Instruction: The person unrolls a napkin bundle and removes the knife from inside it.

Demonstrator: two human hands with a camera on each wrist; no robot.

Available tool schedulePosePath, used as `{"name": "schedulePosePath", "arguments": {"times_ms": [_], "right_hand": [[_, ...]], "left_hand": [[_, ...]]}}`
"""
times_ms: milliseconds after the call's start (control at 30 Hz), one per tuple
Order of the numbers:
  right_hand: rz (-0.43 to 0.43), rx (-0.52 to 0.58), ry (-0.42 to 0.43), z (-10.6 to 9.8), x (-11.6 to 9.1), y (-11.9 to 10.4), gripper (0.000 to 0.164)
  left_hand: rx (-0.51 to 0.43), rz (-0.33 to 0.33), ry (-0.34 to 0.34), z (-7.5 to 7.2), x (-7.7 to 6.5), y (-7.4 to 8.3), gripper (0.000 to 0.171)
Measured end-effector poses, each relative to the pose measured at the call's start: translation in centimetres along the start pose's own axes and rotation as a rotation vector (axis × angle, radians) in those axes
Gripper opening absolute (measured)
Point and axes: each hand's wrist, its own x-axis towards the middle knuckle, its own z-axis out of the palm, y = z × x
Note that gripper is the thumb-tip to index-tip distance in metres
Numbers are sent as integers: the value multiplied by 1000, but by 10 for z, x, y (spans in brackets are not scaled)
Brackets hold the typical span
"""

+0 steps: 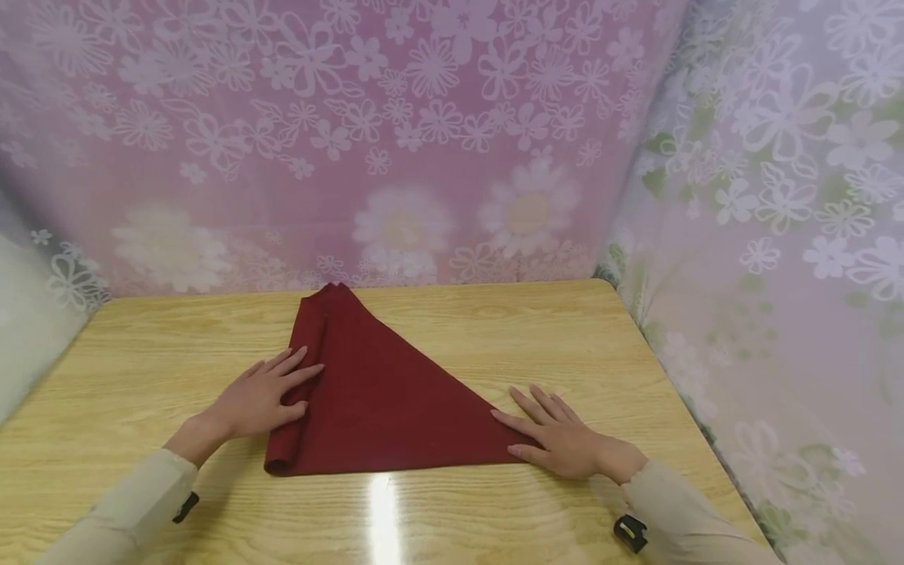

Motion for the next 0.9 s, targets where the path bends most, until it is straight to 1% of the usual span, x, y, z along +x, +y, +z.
{"name": "schedulePosePath", "arguments": {"times_ms": [100, 200, 333, 500, 600, 800, 900], "right_hand": [[0, 10, 1, -1, 2, -2, 53], [4, 18, -2, -1, 2, -2, 53], [7, 11, -8, -1, 0, -2, 53], [7, 9, -2, -1, 0, -3, 53], [18, 12, -2, -2, 0, -3, 53], [29, 19, -2, -1, 0, -3, 53], [26, 29, -5, 0, 1, -3, 53]], "left_hand": [[1, 9, 12, -2, -5, -3, 52], [14, 8, 27, -1, -9, -8, 51], [27, -4, 44, -1, -15, -16, 53], [26, -30, 58, -6, -25, -26, 54], [35, -42, 61, -8, -31, -32, 53], [47, -19, 57, -9, -38, -38, 49], [27, -40, 40, -8, -38, -39, 55]]}}
